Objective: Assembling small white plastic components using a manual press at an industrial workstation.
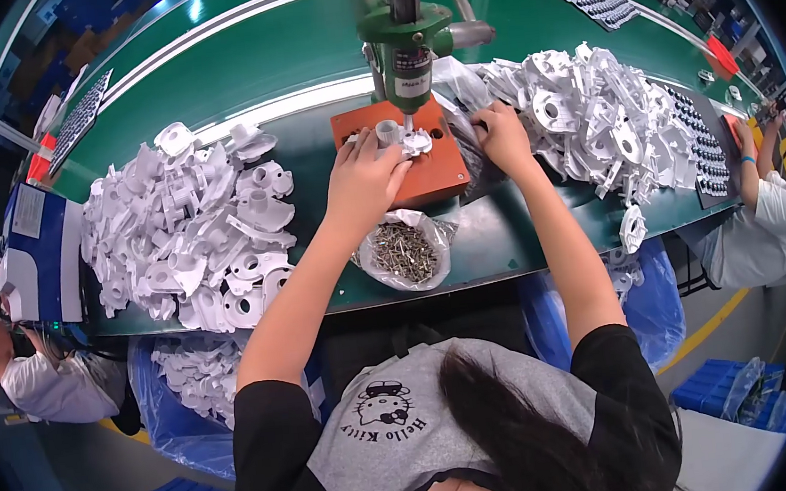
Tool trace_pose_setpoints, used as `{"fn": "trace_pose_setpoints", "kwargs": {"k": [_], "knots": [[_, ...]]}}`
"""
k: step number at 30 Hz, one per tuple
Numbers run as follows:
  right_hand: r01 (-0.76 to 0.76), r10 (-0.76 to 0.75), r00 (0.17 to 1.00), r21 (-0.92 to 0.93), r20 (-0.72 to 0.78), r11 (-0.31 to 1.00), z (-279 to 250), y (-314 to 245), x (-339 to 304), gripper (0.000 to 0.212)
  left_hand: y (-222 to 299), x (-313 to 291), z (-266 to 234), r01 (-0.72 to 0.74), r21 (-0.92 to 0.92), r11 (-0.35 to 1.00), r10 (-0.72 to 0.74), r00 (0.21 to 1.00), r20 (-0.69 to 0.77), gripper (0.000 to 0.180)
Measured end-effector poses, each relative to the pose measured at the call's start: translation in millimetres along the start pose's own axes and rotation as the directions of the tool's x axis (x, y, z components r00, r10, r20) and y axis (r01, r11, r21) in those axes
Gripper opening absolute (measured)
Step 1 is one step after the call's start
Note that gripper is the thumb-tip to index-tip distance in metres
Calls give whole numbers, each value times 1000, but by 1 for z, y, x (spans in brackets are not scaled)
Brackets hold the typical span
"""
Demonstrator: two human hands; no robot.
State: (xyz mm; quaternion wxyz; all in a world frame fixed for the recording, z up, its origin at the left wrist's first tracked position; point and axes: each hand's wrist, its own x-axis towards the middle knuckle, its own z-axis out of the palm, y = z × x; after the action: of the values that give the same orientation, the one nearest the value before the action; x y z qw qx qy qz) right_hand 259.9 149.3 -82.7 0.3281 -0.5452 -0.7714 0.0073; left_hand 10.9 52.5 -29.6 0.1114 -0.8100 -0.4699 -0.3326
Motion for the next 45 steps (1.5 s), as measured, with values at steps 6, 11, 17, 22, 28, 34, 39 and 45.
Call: {"fn": "trace_pose_setpoints", "kwargs": {"k": [6, 11, 17, 22, 28, 34, 39, 45], "knots": [[-117, 116, 993, 154, 17, 981, -15, -4, 5, 10, -11, -6, -5, 2, -117, 993, 6, 998, 66, 16], [36, -13, 998, 426, -56, 904, -27, -36, 18, 12, 1, -8, -4, 18, -58, 998, -13, 996, 90, 23], [-93, -31, 978, 565, 205, 820, -29, -90, 30, 13, 4, -12, -1, 100, -132, 986, -96, 995, 38, 27], [-107, -87, 958, 621, 275, 776, -28, -102, 24, 20, 4, -13, 5, 126, -124, 984, -128, 992, -8, 27], [-215, -7, 939, 599, 345, 771, -23, -105, 23, 19, 3, -14, 7, 129, -119, 984, -134, 991, -31, 24], [-169, -39, 954, 642, 297, 748, -2, -92, 22, 21, 3, -13, 8, 112, -123, 986, -120, 991, -55, 22], [-143, -23, 966, 606, 259, 782, -3, -95, 19, 20, 4, -13, 7, 123, -136, 983, -132, 990, -56, 22], [-114, -47, 965, 579, 256, 807, -12, -97, 16, 24, 3, -15, 6, 145, -114, 983, -149, 989, -26, 26]]}}
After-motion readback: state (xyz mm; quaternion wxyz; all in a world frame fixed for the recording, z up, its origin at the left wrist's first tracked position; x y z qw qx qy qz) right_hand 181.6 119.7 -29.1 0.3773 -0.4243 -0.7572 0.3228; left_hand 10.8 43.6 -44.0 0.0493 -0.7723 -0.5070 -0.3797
